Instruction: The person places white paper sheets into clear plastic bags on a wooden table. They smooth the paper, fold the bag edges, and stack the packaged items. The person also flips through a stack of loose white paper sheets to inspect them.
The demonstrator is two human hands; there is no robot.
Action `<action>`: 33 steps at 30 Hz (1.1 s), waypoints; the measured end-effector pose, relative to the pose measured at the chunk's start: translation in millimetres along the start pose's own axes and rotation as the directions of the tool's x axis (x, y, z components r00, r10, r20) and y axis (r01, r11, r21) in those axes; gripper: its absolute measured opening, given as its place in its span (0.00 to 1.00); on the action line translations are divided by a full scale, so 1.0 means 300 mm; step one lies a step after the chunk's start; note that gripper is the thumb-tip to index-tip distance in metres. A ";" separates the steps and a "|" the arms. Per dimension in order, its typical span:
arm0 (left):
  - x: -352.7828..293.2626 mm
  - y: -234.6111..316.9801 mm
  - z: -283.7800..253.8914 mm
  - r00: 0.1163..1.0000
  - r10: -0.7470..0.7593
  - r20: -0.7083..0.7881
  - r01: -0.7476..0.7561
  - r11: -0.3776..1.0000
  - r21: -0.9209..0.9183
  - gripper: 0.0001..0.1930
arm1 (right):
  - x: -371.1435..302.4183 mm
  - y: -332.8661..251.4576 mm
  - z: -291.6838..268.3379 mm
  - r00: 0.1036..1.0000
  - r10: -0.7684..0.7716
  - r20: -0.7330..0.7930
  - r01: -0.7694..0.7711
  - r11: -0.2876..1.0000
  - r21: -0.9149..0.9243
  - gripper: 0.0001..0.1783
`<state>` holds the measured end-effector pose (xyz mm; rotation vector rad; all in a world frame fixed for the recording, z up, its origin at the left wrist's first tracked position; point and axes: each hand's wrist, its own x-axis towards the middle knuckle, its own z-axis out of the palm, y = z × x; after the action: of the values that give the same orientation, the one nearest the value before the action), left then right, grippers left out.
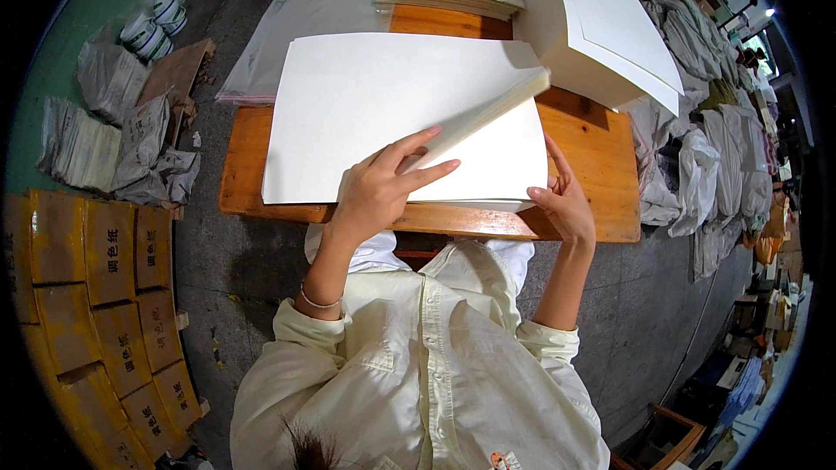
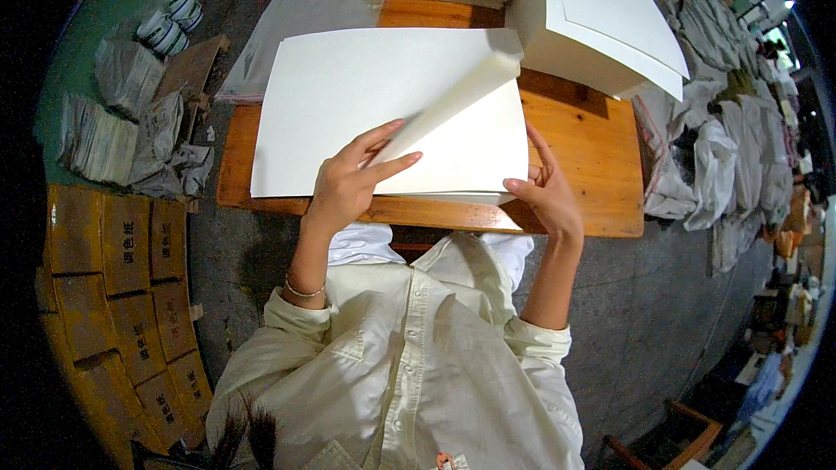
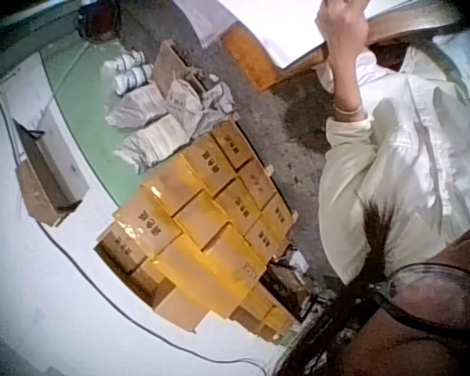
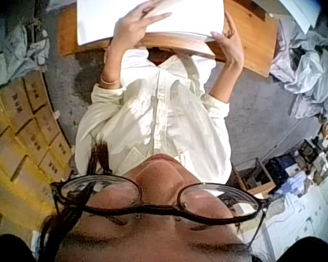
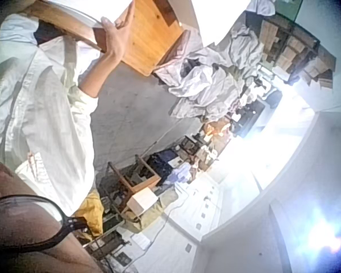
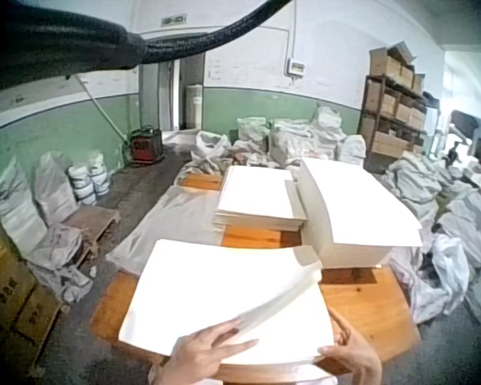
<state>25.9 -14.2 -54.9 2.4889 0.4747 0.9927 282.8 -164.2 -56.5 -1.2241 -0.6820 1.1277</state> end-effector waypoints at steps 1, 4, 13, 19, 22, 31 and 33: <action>0.001 0.005 -0.007 1.000 -0.006 0.021 0.006 1.000 0.001 0.20 | -0.001 0.000 0.006 1.000 -0.004 -0.022 0.003 1.000 -0.018 0.54; 0.009 0.037 -0.026 0.997 0.039 0.059 -0.043 0.997 0.065 0.23 | -0.002 -0.001 0.018 0.997 -0.001 -0.076 -0.004 0.998 -0.063 0.53; 0.007 0.027 -0.013 0.999 -0.013 0.045 0.014 1.000 -0.018 0.22 | 0.002 -0.002 0.043 0.988 0.003 -0.157 -0.027 0.988 -0.153 0.46; 0.003 0.008 0.011 0.996 -0.032 -0.078 0.024 0.995 -0.097 0.20 | 0.007 0.020 0.003 0.878 -0.290 -0.380 0.157 0.926 -0.343 0.28; -0.003 -0.006 0.015 0.991 -0.001 -0.137 -0.010 0.997 -0.074 0.25 | 0.016 -0.017 -0.003 0.803 -0.461 -0.379 0.349 0.878 -0.328 0.31; -0.021 0.009 -0.009 0.989 0.136 -0.065 -0.129 0.986 0.107 0.24 | 0.236 -0.200 0.071 0.924 0.265 0.277 -0.345 0.890 0.298 0.44; -0.027 0.012 0.000 0.974 0.206 -0.094 -0.188 0.968 0.169 0.23 | 0.344 -0.174 0.005 0.952 0.281 0.122 -0.279 0.960 -0.028 0.37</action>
<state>20.9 -20.9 -57.8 2.6745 0.3573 1.2193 332.1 -65.3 -22.1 -1.2944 -0.6203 1.4481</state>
